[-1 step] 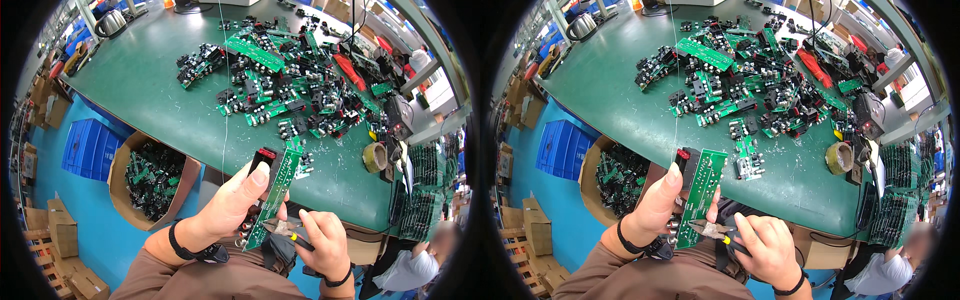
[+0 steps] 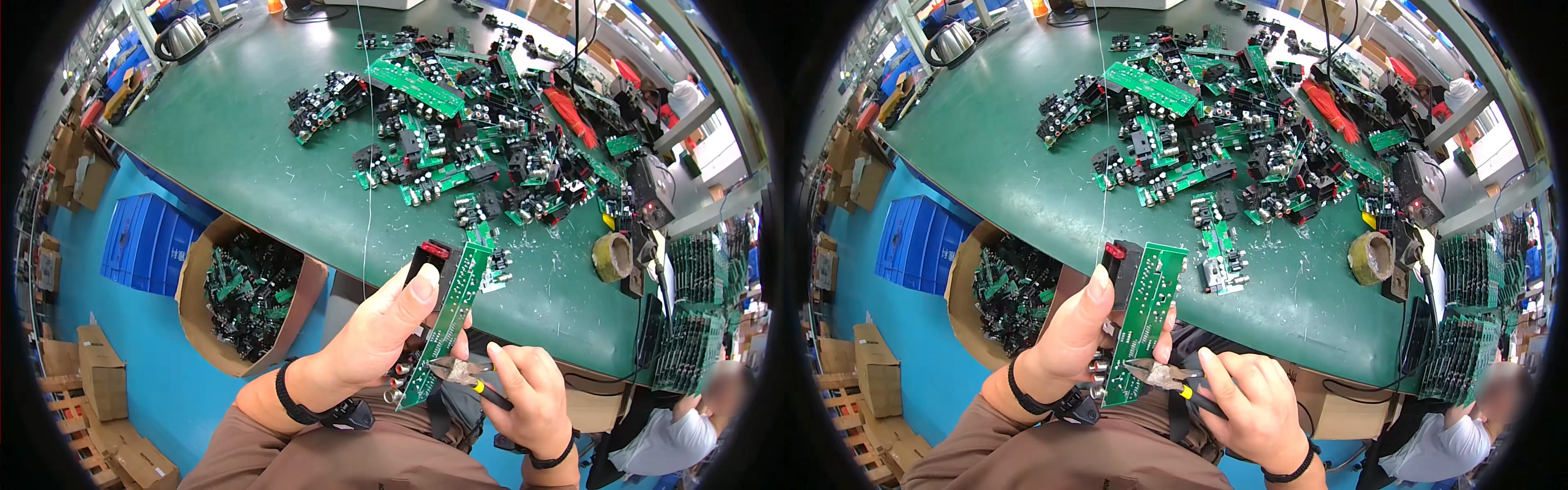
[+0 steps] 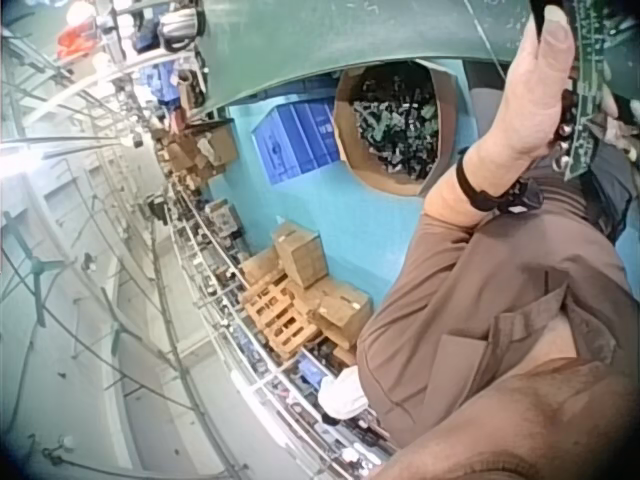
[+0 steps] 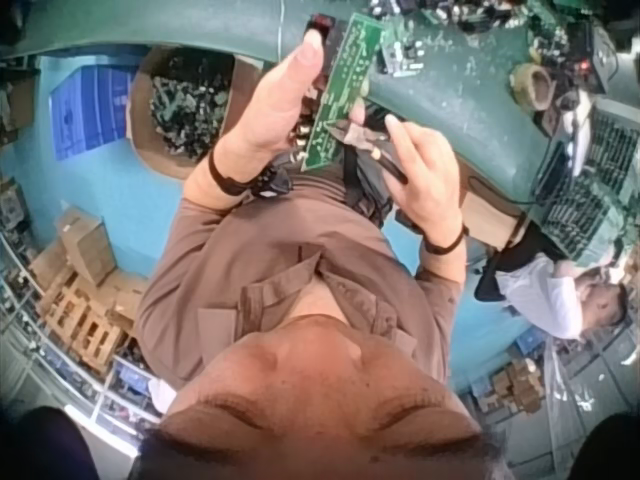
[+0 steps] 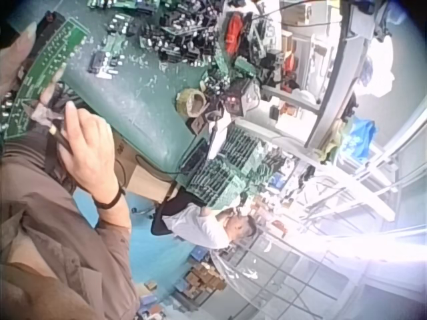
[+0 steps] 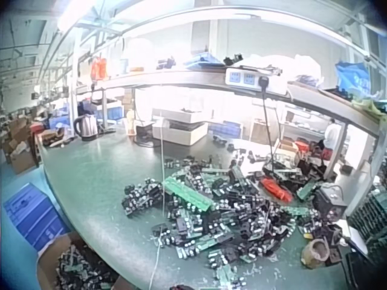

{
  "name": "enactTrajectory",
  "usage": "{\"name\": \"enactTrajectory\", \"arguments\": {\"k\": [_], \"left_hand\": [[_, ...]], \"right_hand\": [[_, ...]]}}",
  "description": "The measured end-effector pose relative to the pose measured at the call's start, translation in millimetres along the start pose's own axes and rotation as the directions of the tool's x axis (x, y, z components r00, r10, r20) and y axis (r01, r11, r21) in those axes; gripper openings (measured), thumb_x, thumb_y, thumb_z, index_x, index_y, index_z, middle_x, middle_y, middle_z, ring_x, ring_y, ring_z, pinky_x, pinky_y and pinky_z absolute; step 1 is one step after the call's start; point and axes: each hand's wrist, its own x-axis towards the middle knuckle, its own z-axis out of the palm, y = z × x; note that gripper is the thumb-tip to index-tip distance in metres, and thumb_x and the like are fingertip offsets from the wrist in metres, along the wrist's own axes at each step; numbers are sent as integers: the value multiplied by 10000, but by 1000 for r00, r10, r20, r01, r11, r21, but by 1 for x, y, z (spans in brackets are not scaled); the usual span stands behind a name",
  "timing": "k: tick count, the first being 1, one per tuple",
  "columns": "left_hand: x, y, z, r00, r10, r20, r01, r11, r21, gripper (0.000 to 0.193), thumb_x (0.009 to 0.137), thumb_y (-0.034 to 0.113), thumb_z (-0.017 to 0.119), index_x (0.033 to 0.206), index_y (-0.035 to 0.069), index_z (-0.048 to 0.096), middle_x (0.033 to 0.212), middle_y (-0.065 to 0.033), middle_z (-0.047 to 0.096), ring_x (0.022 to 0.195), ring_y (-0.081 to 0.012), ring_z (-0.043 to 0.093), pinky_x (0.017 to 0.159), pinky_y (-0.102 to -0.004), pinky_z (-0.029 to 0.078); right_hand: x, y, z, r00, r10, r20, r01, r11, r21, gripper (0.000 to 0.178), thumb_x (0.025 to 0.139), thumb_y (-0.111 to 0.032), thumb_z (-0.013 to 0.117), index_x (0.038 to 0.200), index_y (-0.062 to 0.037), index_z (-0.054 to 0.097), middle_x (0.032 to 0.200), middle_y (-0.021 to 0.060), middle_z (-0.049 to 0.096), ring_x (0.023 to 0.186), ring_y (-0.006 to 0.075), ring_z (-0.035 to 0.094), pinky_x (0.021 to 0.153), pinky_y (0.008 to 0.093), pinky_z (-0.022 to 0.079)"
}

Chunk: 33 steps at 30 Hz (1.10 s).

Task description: Soldering and trimming components on printed circuit boards at an assembly station.

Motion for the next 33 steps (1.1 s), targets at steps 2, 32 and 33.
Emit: {"name": "enactTrajectory", "arguments": {"k": [2,32,33], "left_hand": [[0,-1,-1,1000,-7,-13,6,1000,-12,528,960,530,458,1161,42,468,966,-96,576,807,-176,630,699,-312,528],[20,-7,-1,924,-170,343,319,835,-447,860,929,694,118,1390,24,398,1130,-223,621,883,-285,677,858,-426,543],[20,-7,-1,918,-173,357,332,828,-452,861,929,694,119,1391,22,396,1130,-224,622,883,-285,676,857,-427,544]], "right_hand": [[0,1,0,1000,3,17,-4,999,33,653,606,-54,762,1229,-28,568,980,99,590,802,286,583,693,398,476],[-21,45,16,904,267,-335,-276,961,23,565,731,-97,722,1240,31,513,1257,212,515,1160,394,496,1003,464,387],[-19,43,16,906,274,-321,-276,960,41,569,729,-95,724,1243,28,513,1256,211,516,1158,394,497,1003,465,387]]}}
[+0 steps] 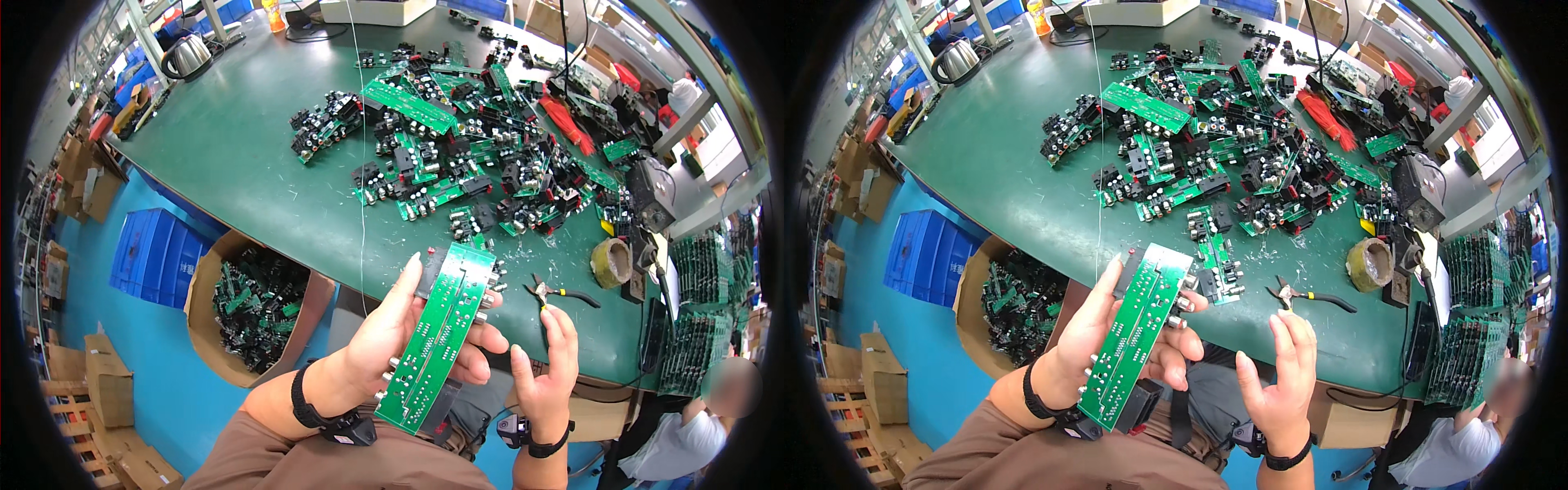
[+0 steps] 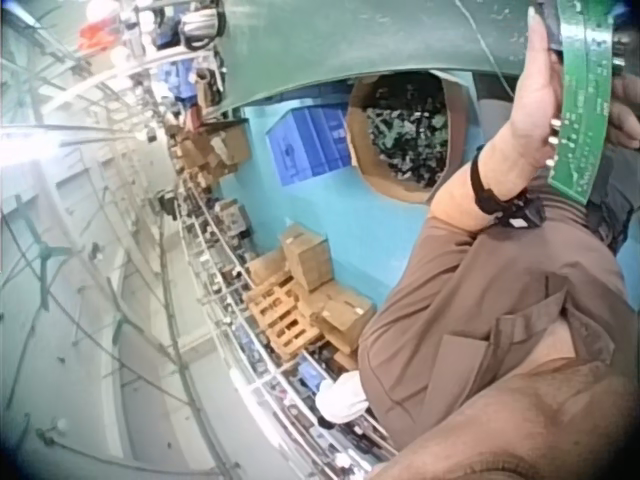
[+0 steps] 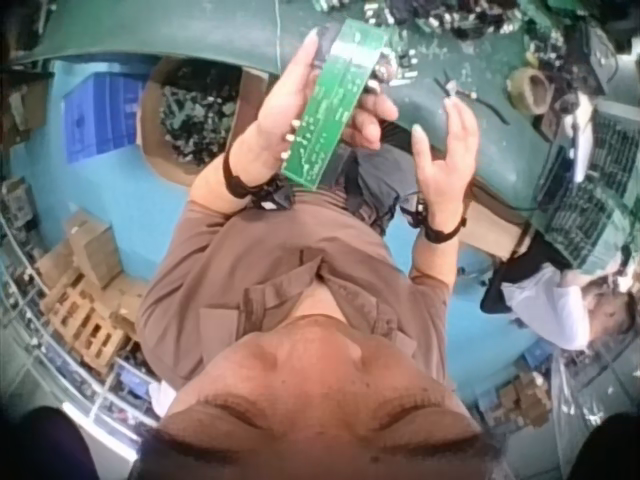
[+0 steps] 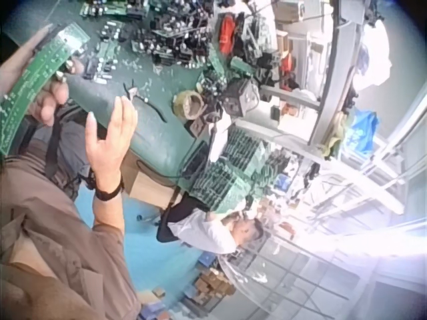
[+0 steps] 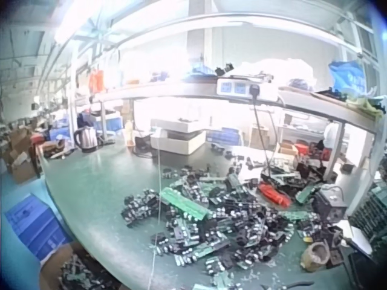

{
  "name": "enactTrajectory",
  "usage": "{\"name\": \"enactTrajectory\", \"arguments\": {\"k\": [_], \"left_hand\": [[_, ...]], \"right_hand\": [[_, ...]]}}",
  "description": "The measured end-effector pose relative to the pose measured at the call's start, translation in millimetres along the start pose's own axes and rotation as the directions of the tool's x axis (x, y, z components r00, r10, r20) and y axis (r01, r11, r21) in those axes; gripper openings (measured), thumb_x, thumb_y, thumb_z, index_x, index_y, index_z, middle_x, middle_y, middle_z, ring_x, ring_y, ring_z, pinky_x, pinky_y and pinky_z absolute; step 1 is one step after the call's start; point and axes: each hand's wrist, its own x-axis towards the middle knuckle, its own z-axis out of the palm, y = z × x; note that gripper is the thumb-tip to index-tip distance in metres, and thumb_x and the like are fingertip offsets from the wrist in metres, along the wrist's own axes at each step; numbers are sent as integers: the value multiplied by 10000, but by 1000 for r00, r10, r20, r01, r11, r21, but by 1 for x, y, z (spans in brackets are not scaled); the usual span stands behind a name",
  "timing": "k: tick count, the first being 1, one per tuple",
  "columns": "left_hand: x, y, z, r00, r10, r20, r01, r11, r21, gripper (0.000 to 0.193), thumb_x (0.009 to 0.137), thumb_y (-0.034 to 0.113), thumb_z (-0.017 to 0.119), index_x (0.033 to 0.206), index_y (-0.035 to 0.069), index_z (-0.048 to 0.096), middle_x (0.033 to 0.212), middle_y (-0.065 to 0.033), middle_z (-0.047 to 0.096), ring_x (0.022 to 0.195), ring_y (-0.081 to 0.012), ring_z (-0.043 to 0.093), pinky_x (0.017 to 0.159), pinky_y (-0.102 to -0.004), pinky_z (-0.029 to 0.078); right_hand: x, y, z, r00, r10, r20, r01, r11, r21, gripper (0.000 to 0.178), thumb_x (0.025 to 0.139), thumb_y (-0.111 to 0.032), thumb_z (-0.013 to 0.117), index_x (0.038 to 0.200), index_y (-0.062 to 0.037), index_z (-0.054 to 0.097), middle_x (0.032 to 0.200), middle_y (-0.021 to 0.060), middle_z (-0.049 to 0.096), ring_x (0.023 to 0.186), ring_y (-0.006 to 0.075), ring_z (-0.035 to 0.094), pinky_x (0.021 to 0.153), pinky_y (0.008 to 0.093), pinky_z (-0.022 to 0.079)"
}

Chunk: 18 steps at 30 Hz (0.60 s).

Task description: Soldering and trimming components on printed circuit boards at an assembly station.

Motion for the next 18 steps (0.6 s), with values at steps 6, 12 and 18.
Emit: {"name": "enactTrajectory", "arguments": {"k": [6,12,18], "left_hand": [[1,-4,-5,998,-6,-62,13,992,124,828,943,674,140,1361,20,428,1105,-217,633,881,-275,676,848,-416,546],[10,-19,-18,936,-193,-294,346,658,669,646,976,579,345,1237,16,527,919,-100,651,758,-143,644,687,-274,540],[8,-28,-24,904,-326,-277,414,502,760,557,1012,469,376,1277,-6,493,877,-34,588,729,-92,581,658,-264,499]], "right_hand": [[-1,-14,-7,999,-30,35,25,990,141,659,686,-129,773,1266,17,497,1273,207,505,1179,400,492,997,498,396],[6,-22,-14,924,-307,230,318,948,-10,819,616,-211,826,1331,-72,452,1341,173,459,1227,398,456,1005,539,384],[10,-23,-8,847,-340,408,350,935,53,823,570,-209,831,1297,-50,480,1295,154,502,1153,341,522,965,495,428]]}}
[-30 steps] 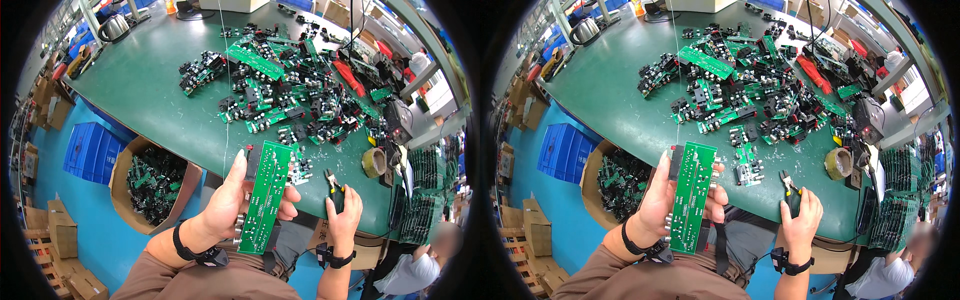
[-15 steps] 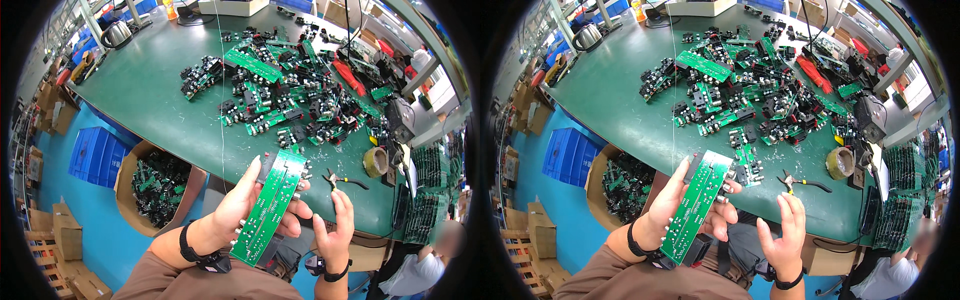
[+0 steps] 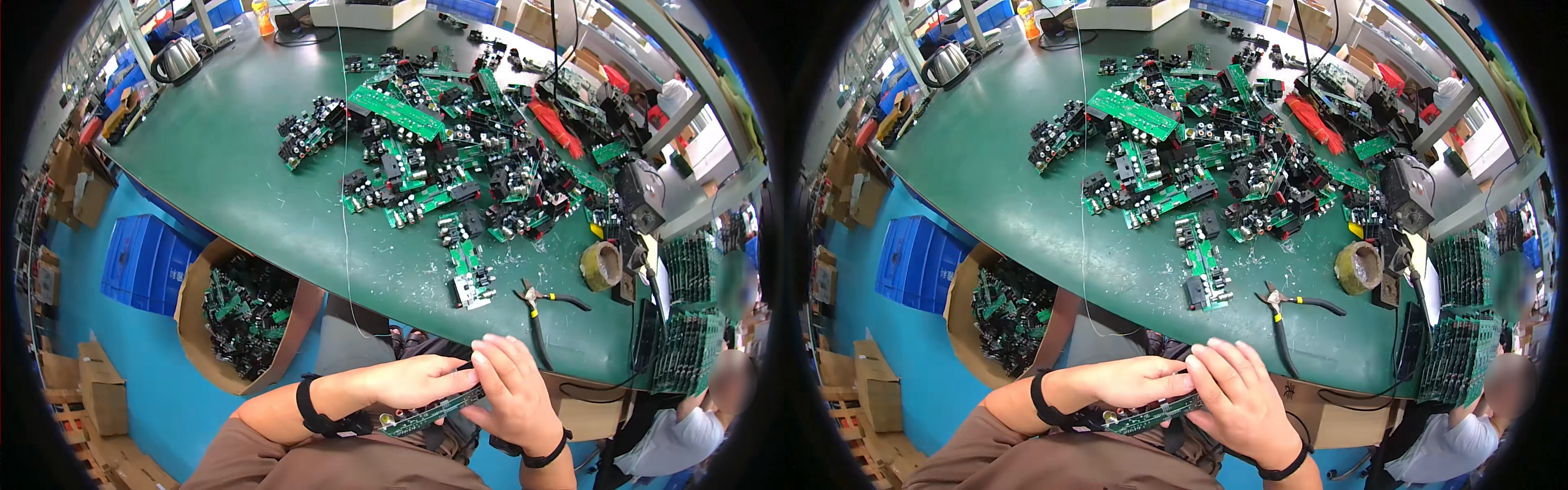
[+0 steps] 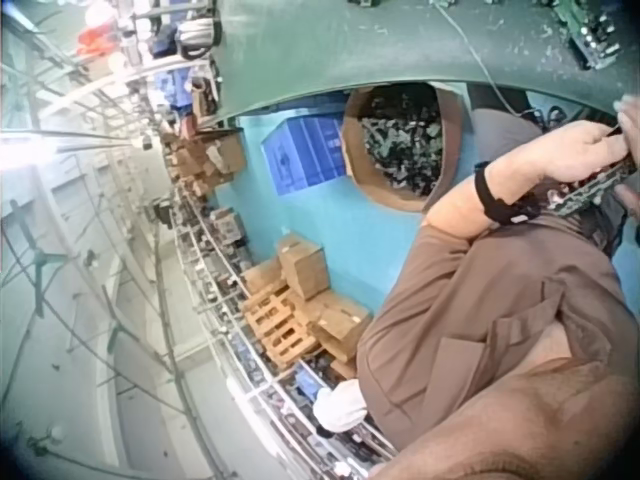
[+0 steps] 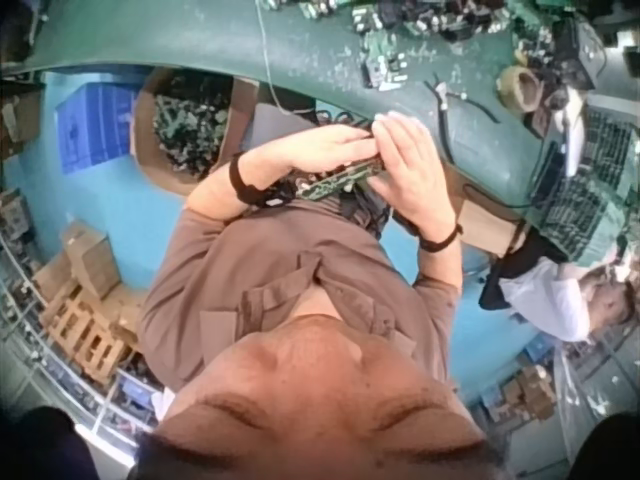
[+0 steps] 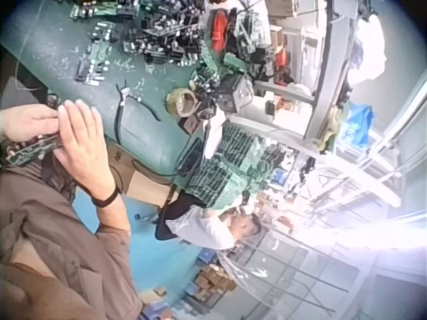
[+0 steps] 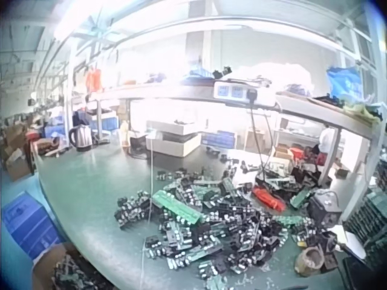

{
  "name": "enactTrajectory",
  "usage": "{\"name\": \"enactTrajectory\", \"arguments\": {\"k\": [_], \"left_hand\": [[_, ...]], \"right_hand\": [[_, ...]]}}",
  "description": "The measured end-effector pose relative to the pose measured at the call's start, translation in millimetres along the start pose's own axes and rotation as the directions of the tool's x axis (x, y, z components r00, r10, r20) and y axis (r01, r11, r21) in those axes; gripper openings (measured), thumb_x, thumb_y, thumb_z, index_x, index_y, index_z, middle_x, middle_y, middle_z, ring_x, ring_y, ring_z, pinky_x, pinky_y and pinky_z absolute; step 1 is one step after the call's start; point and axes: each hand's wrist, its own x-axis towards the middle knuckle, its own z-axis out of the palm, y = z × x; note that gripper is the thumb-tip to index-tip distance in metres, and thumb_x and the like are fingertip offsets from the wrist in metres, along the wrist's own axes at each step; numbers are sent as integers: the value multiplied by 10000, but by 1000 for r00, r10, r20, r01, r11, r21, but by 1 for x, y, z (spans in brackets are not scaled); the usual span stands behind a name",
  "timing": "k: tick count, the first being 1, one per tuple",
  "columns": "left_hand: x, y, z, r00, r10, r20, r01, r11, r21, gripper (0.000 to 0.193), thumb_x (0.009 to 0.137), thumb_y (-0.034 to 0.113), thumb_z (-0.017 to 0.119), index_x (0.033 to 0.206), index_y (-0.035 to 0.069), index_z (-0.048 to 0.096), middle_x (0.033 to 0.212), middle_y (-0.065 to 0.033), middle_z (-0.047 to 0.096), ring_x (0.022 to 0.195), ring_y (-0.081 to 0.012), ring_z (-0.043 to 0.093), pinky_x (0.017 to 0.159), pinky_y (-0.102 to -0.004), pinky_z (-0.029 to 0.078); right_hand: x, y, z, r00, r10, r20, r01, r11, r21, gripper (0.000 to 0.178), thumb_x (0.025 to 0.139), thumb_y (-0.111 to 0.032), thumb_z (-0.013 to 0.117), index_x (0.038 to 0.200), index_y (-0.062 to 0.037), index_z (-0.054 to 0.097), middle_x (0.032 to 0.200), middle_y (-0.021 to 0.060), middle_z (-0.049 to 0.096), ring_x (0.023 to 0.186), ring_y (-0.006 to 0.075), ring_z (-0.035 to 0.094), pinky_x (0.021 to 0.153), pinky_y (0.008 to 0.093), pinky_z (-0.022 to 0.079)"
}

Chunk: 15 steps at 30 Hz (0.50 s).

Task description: Soldering and trimming components on printed circuit boards at an assembly station.

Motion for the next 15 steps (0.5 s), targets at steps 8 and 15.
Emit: {"name": "enactTrajectory", "arguments": {"k": [8,15], "left_hand": [[-35,0,-21,704,539,-463,-396,839,374,285,929,189,619,1142,2,589,1026,-91,627,823,-114,622,700,-253,493],[-45,-25,-37,588,772,-244,363,18,932,365,620,190,798,920,62,634,1037,-86,572,1031,-284,551,923,-449,412]], "right_hand": [[-11,37,-6,966,210,-154,-204,978,53,759,550,-221,835,1212,-12,529,1130,178,575,996,348,591,848,420,495],[-17,82,5,818,511,-265,-526,850,14,697,658,-256,792,1227,32,513,1194,218,549,1135,395,510,1003,477,387]]}}
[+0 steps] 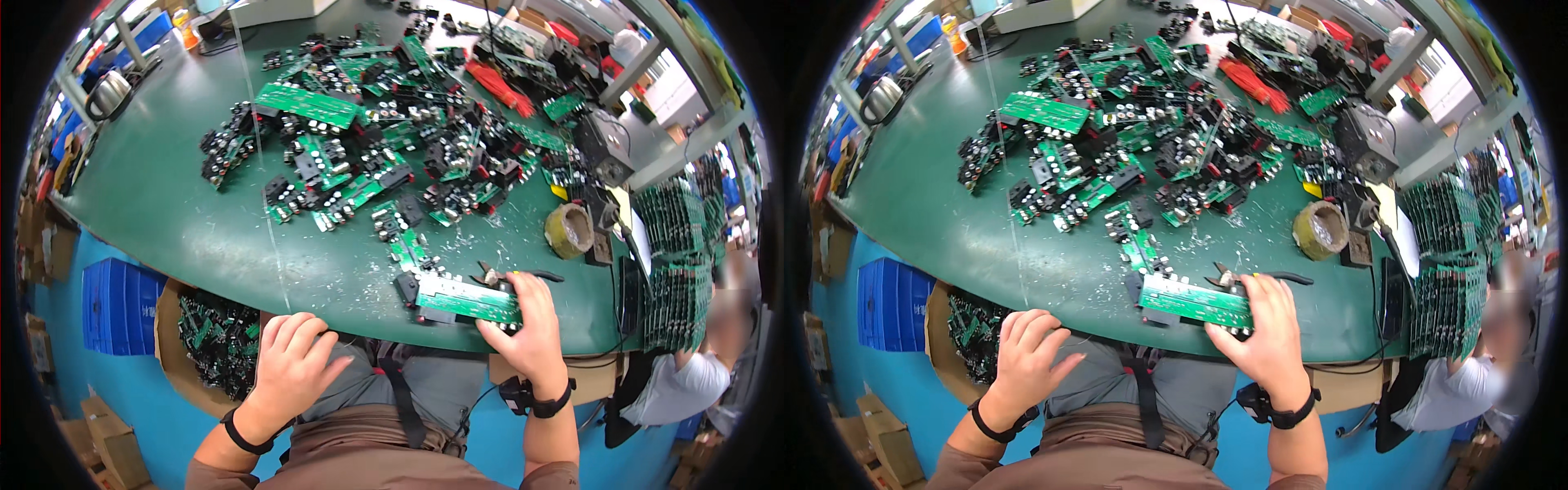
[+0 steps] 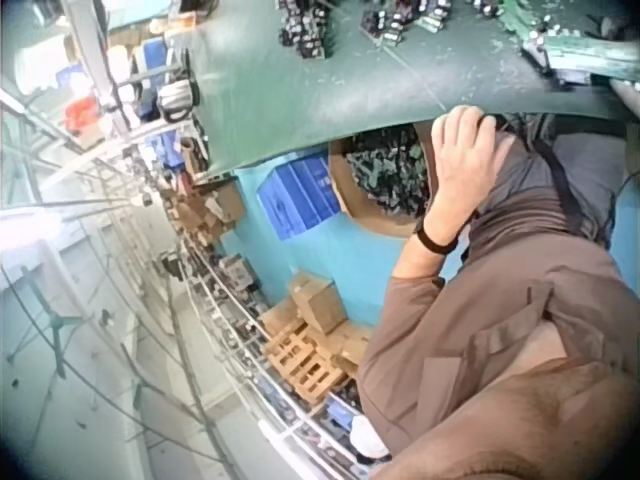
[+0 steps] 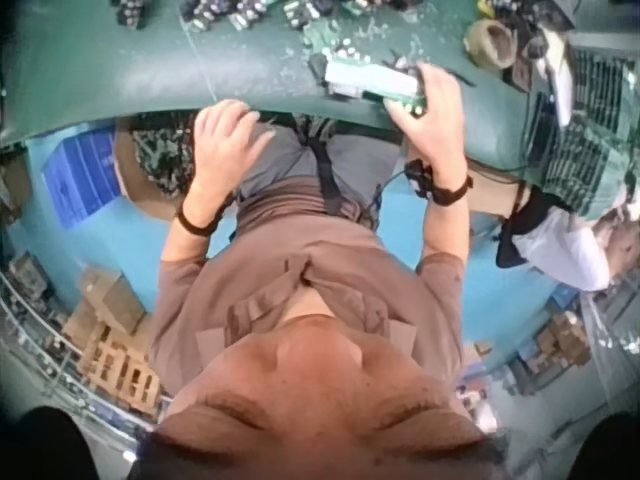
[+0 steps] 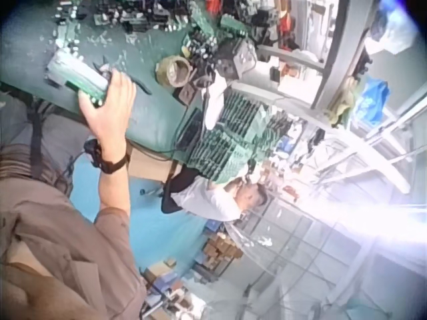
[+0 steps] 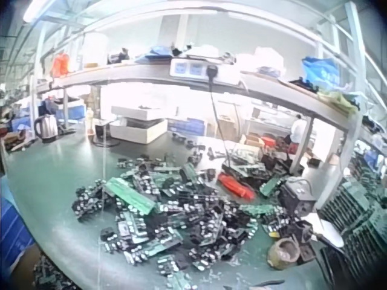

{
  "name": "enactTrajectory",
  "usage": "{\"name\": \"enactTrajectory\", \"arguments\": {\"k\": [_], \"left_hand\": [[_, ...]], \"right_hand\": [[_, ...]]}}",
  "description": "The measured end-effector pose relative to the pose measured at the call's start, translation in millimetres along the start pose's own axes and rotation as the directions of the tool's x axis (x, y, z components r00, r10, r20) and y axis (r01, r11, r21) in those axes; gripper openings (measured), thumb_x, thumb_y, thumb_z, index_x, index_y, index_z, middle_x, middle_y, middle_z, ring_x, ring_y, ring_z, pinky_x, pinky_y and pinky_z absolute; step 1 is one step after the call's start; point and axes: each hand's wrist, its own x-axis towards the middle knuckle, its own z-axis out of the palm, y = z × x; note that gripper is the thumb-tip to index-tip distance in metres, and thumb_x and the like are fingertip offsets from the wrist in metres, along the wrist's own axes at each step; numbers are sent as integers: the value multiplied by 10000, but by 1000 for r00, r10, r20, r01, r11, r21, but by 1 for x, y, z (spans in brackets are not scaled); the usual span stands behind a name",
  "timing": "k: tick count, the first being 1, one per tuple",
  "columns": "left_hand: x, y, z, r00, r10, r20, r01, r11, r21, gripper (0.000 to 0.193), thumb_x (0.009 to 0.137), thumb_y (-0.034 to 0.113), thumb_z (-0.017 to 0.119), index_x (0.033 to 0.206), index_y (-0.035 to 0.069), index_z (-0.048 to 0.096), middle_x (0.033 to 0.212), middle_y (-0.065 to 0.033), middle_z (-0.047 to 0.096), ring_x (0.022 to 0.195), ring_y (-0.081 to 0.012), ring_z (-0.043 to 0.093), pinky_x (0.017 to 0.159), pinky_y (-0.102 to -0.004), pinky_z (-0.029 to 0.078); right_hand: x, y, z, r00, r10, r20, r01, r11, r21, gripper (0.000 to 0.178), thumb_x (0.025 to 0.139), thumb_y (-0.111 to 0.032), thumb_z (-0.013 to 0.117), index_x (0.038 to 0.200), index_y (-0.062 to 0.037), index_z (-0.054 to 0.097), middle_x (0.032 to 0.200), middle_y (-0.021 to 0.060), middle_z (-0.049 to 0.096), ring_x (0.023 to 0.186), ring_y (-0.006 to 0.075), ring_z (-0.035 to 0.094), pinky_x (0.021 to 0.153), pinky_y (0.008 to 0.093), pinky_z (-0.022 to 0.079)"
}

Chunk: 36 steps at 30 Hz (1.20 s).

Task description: Soldering and trimming components on printed circuit boards at an assembly station.

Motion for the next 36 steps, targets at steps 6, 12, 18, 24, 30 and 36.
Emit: {"name": "enactTrajectory", "arguments": {"k": [6,12,18,24,30,36], "left_hand": [[-1,-11,12,997,56,55,-62,991,118,264,603,135,772,820,78,632,1082,-90,557,1109,-293,511,957,-472,407],[7,-14,4,998,-65,4,64,967,-248,179,673,-2,716,794,72,606,872,-67,636,888,-270,632,1023,-513,371],[26,-6,-7,971,-212,-115,86,752,-654,130,790,-4,629,898,49,579,677,-47,599,647,-180,583,962,-470,411],[44,4,9,974,-218,-55,103,650,-753,147,843,-48,591,983,-12,562,639,-39,583,578,-133,568,818,-409,508],[46,19,17,900,-411,149,329,413,-849,205,865,-84,555,1065,-43,537,736,-57,614,630,-122,621,658,-275,521],[46,17,24,944,-322,76,271,620,-736,207,824,-87,607,1017,-26,563,748,-65,628,617,-122,602,645,-269,520]], "right_hand": [[2,8,5,997,-78,27,80,994,-68,832,662,-336,807,1306,61,458,1313,243,478,1223,408,451,1063,526,314],[-8,21,1,998,-61,12,61,997,53,1057,561,-392,869,1390,27,365,1407,231,391,1274,421,396,1067,522,313],[-32,44,-5,981,90,-171,-19,926,377,1020,667,-406,810,1435,35,304,1418,200,407,1292,342,425,1098,460,312],[-39,153,-66,713,646,-272,-8,395,918,522,1014,-245,399,1415,69,289,1390,204,432,1223,277,491,1047,399,410],[-53,250,-122,745,643,-179,142,110,984,508,1010,-295,436,1333,95,393,1315,194,506,1101,240,550,956,366,459],[-28,242,-131,954,299,24,-52,86,995,509,1019,-328,399,1418,-13,359,1279,171,529,1066,196,550,916,326,462]]}}
